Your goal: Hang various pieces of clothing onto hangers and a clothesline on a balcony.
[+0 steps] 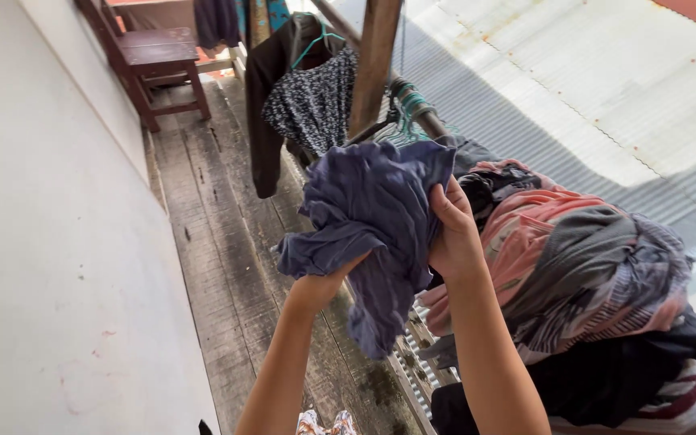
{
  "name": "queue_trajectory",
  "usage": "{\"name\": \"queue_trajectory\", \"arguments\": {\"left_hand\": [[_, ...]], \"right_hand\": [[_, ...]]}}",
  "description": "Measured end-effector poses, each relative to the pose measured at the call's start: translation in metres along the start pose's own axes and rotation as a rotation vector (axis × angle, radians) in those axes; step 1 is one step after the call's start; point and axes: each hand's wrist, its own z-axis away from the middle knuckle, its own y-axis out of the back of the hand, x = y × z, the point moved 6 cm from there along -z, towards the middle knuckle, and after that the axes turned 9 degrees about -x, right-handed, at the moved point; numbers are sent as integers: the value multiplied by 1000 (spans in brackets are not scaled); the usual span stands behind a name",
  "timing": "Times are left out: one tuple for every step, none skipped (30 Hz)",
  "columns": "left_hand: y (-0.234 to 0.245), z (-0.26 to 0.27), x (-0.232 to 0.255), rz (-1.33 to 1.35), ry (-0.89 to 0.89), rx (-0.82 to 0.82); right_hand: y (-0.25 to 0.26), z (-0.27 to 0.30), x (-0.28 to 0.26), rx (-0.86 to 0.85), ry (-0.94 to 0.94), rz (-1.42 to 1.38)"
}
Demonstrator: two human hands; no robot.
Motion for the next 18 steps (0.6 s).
{"name": "queue_trajectory", "arguments": {"left_hand": [[11,7,8,-8,5,17],[25,13,25,-251,-118,88],[36,21,43,-495,-238,155],[42,27,39,-501,-230,158],[58,35,27,-131,-154,259],[70,39,13,242,-81,349],[78,42,19,238,-81,349],[87,43,9,686,19,422],[88,44,2,1136,128,481],[94,46,5,1137,131,477],[101,48,9,1129,95,479],[108,52,13,1121,62,484],[111,57,14,1122,70,484],[118,58,16,1132,41,468],[125,59,19,1141,13,453],[131,63,12,1139,16,453],[136,65,7,1155,-15,428],[141,69,2,1172,-45,405]], "right_hand": [[1,2,3,-12,-13,-7],[1,2,4,-22,0,-24],[2,3,5,-32,13,-40],[2,6,4,-34,6,-48],[3,9,1,-30,30,-52],[4,11,-4,-26,61,-52],[3,13,-4,-28,62,-56],[2,12,-8,-25,78,-49],[2,12,-10,-22,94,-42],[4,14,-9,-18,97,-42],[7,15,-6,-4,94,-51],[10,18,-3,12,86,-62],[3,22,-2,19,86,-63],[-6,20,-1,2,81,-82],[-15,18,0,-16,76,-100],[-16,18,4,-14,76,-103],[-20,17,8,-48,75,-105],[-23,18,12,-81,72,-107]]}}
